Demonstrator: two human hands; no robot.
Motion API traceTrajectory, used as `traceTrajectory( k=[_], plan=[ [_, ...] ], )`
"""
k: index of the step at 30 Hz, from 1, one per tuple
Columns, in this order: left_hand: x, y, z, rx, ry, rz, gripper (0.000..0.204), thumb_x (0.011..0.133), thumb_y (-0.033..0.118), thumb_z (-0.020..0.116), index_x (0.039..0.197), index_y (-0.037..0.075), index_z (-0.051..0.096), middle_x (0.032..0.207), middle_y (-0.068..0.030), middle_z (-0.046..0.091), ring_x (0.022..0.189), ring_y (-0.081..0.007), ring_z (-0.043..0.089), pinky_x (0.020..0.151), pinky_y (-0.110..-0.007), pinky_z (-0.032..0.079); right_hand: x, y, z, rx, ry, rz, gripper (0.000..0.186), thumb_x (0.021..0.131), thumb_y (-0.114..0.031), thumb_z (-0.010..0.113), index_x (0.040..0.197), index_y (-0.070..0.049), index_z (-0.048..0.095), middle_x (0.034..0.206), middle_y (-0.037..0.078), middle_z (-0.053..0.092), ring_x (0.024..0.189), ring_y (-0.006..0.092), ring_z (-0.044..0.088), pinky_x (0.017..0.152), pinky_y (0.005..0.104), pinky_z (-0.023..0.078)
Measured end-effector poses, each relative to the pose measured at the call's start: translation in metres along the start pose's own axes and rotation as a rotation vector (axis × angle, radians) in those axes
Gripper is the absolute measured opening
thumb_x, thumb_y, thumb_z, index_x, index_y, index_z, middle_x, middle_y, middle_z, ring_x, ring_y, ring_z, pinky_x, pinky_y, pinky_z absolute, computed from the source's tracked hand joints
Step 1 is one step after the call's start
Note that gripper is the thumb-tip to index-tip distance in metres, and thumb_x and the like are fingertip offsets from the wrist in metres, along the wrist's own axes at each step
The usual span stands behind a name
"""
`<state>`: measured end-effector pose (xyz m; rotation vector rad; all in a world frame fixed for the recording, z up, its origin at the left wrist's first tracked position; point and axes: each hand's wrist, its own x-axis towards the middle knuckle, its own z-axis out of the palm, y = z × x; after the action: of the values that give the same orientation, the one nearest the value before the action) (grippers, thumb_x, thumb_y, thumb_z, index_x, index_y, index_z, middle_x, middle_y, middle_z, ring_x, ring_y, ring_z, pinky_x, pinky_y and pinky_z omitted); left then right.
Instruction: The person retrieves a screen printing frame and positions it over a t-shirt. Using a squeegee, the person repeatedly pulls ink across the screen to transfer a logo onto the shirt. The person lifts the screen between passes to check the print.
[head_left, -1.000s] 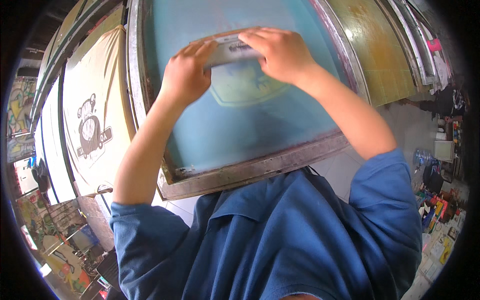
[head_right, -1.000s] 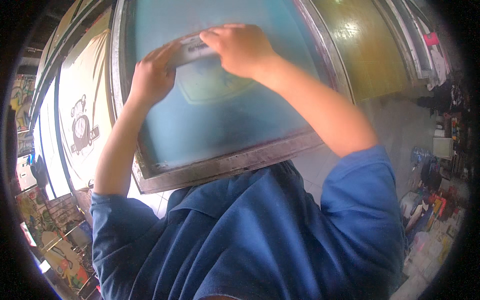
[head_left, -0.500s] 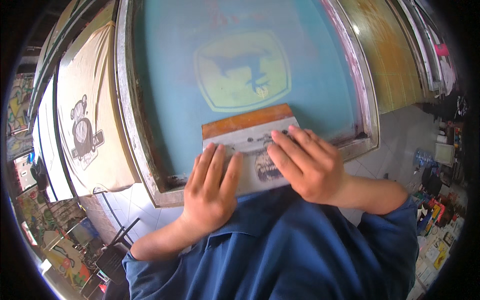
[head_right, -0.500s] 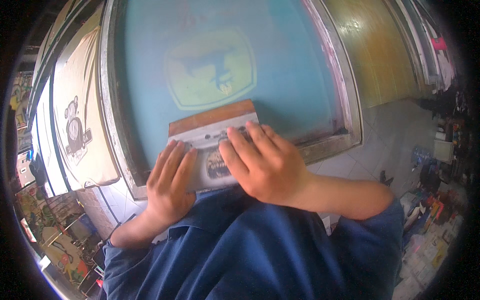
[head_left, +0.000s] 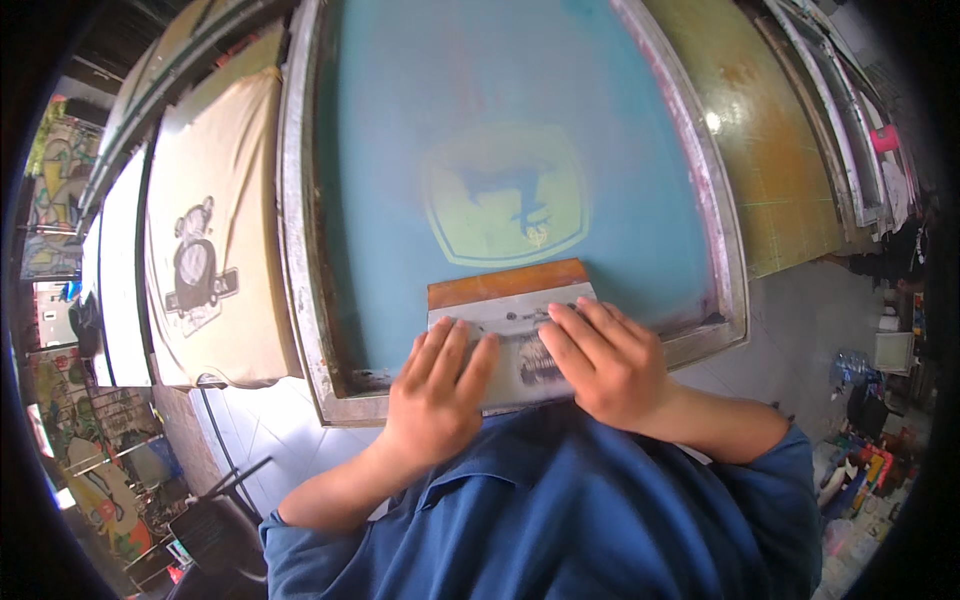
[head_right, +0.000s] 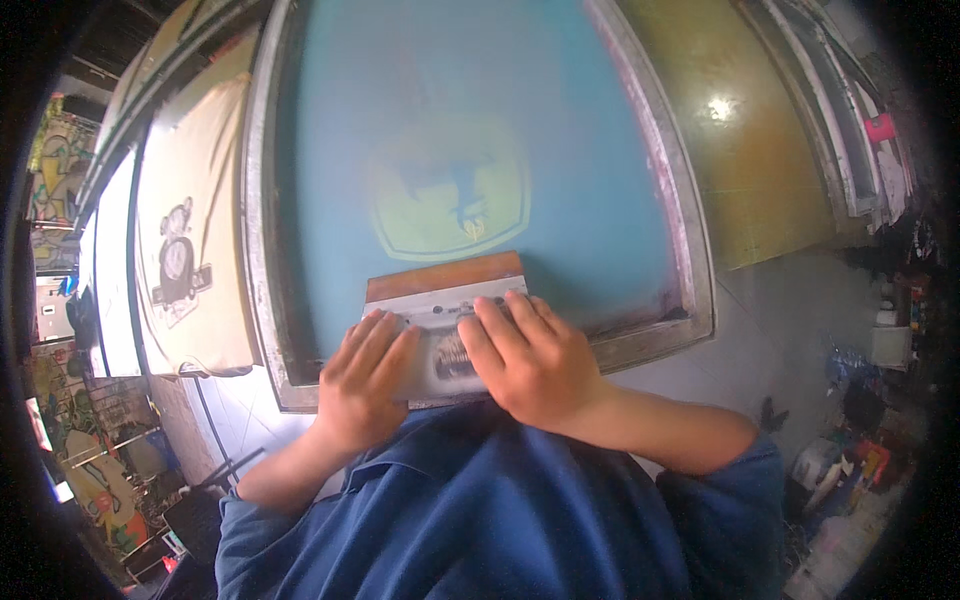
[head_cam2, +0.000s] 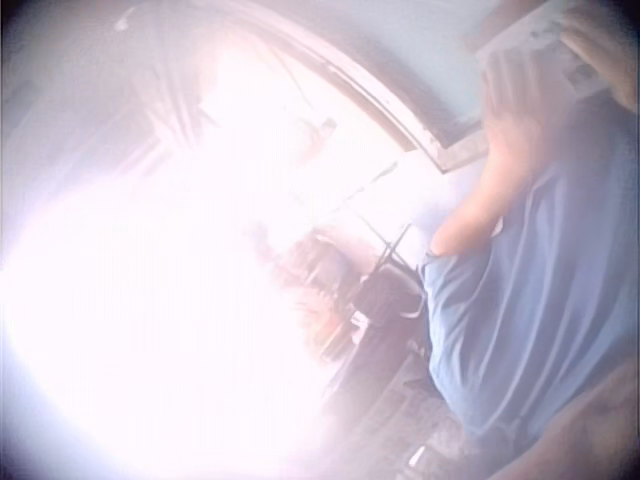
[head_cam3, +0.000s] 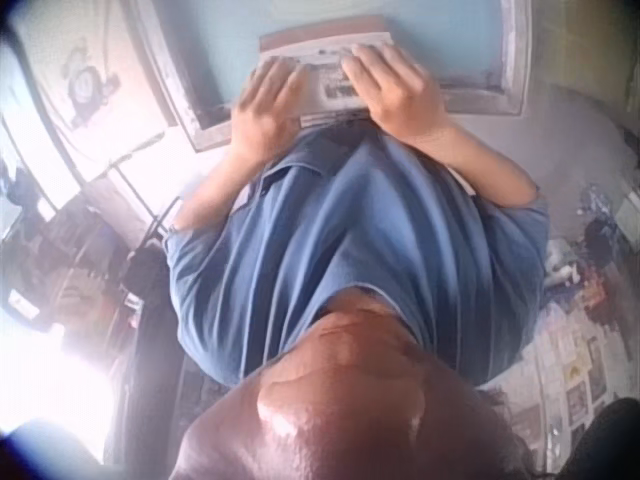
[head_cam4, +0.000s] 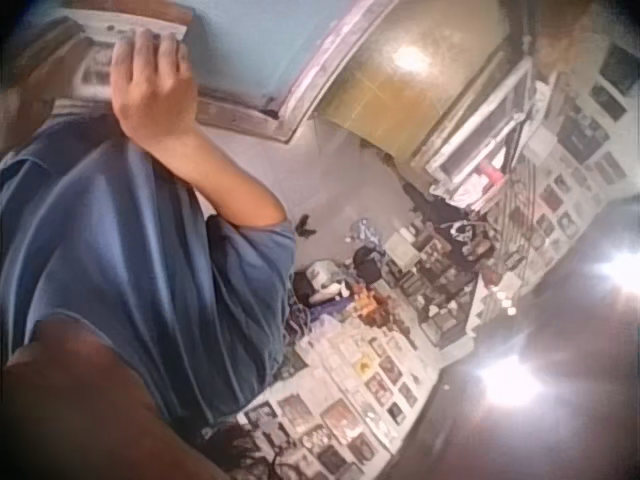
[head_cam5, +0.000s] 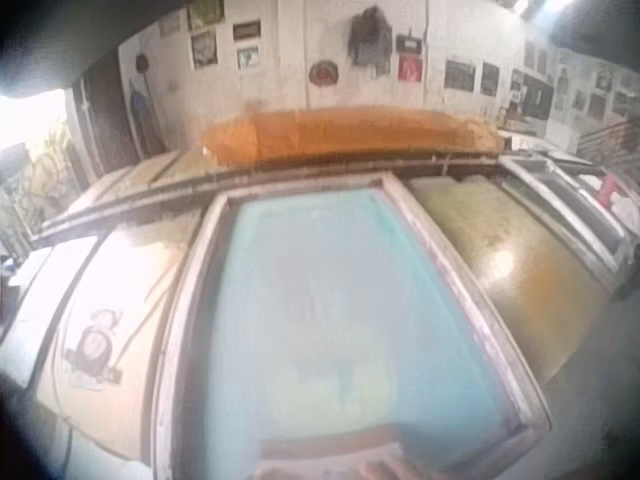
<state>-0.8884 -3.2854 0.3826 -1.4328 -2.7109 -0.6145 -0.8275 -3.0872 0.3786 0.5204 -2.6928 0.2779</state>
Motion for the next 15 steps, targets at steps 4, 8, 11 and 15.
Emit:
traceTrajectory(
  k=[4, 8, 11, 15],
  plan=[
    [0.035, 0.001, -0.041, -0.211, -0.043, -0.001, 0.07, 0.058, 0.008, 0.07, 0.122, 0.0, 0.044, 0.113, -0.0236, 0.052, 0.106, -0.0352, 0.052, 0.089, -0.038, 0.043, 0.015, 0.012, -0.037, 0.118, -0.027, 0.127, 0.04, 0.059, 0.0, 0.062, 0.099, 0.002, 0.056, 0.097, 0.015, 0.061, 0.088, 0.0327, 0.06, 0.071, 0.0363, 0.051],
    [0.062, -0.02, -0.082, -0.523, 0.307, 0.312, 0.097, 0.062, 0.047, 0.075, 0.129, -0.007, 0.031, 0.126, -0.0214, 0.045, 0.12, -0.0294, 0.042, 0.103, -0.041, 0.026, 0.011, 0.04, -0.079, 0.462, 0.068, 0.396, 0.036, 0.067, -0.002, 0.064, 0.102, 0.001, 0.056, 0.089, 0.011, 0.064, 0.077, 0.0258, 0.062, 0.067, 0.0342, 0.05],
    [0.055, -0.059, -0.078, -0.39, 0.659, -0.145, 0.073, 0.069, 0.034, 0.075, 0.123, -0.004, 0.043, 0.11, -0.0198, 0.057, 0.109, -0.027, 0.052, 0.094, -0.038, 0.039, -0.031, 0.099, -0.09, 1.043, 0.319, 0.744, 0.031, 0.078, -0.016, 0.063, 0.104, -0.001, 0.058, 0.09, 0.006, 0.064, 0.075, 0.0199, 0.061, 0.069, 0.0321, 0.049],
    [0.002, -0.138, -0.049, 0.013, 0.24, -0.926, 0.068, 0.072, 0.052, 0.065, 0.104, -0.007, 0.054, 0.101, -0.0239, 0.059, 0.095, -0.0306, 0.059, 0.08, -0.036, 0.046, -0.071, 0.163, -0.073, 1.684, 0.622, 0.886, 0.037, 0.082, -0.027, 0.058, 0.11, -0.003, 0.054, 0.105, 0.006, 0.059, 0.099, 0.0193, 0.054, 0.086, 0.0331, 0.04]
  ],
)
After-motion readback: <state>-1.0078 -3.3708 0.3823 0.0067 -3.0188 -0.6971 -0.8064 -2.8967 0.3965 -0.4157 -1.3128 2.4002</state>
